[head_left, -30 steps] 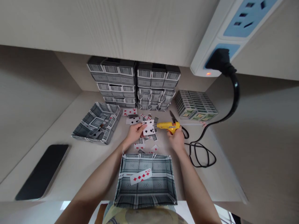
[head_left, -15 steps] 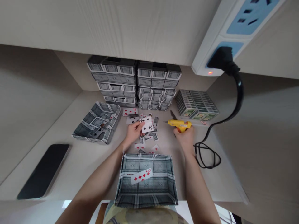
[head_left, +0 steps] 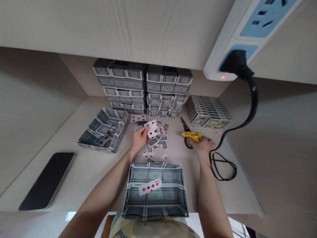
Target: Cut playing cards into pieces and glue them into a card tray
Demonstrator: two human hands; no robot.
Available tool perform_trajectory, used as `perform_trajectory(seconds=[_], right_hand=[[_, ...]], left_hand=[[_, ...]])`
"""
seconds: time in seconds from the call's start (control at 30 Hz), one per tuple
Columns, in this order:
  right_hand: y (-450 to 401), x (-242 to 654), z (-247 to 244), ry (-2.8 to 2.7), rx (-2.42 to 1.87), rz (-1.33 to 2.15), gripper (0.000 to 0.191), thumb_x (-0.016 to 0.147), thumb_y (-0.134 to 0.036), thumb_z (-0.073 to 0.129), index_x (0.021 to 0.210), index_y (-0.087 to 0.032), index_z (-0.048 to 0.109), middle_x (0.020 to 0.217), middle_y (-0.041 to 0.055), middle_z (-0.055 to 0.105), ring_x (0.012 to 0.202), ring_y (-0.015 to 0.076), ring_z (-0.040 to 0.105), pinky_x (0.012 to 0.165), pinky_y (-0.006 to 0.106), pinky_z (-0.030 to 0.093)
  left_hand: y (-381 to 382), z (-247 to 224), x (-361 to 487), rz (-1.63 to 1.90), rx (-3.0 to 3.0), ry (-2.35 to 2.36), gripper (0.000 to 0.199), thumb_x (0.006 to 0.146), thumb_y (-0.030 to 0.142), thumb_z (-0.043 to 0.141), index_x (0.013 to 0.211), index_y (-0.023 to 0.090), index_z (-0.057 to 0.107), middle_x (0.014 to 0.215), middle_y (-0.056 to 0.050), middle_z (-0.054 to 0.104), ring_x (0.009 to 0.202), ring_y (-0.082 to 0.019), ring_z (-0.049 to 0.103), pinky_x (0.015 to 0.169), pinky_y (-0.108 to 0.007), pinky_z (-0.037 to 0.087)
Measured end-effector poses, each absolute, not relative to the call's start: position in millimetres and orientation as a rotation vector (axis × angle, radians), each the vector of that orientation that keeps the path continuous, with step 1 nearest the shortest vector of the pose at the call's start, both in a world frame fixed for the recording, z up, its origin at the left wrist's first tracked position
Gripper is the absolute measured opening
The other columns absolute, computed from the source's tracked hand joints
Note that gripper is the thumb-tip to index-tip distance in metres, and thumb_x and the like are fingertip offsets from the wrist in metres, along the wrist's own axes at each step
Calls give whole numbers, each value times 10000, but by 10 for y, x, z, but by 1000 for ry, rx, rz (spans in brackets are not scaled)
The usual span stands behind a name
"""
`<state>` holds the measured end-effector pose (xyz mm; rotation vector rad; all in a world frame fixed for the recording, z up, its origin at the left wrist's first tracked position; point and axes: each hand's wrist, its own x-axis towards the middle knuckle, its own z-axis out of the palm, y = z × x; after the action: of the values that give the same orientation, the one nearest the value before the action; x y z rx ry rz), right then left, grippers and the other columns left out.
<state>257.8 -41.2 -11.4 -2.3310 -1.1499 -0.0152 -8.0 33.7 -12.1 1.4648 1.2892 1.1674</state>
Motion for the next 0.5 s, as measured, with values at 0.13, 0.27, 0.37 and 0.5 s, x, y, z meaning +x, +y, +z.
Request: perform_trajectory(seconds=[0.13,0.27,0.37,0.5], right_hand=[[-404,2523,33,-959,-2325,-280,658,577,-590,618,948,-61,494,958,256,502,921,377,461,688,472,372],[-392,2294,120,-1312,-1961,28,395,717,-545,532,747,-154,486,650,44,519,579,167,487,575,296,391],[-404,2006,81,-1683,-1774,268,299,767,-476,509,712,-182,509,624,6,529,584,140,507,563,244,383],[-409,1734,-29,-1862,-1792,309,304,719,-459,579,846,-182,565,805,49,593,701,165,560,595,251,396]], left_hand=[[338,-95,-78,1197,1453,1290,341,786,415,482,561,160,495,384,45,485,349,-85,450,381,-196,332],[332,-56,-65,1221,1444,1280,340,778,413,494,550,160,486,353,55,461,326,-81,433,363,-187,316],[325,-40,-62,1205,1454,1281,342,781,406,494,543,160,484,352,51,474,329,-81,436,367,-186,319],[332,-65,-68,1198,1466,1302,340,782,397,497,539,159,480,359,52,474,333,-78,436,370,-185,324]])
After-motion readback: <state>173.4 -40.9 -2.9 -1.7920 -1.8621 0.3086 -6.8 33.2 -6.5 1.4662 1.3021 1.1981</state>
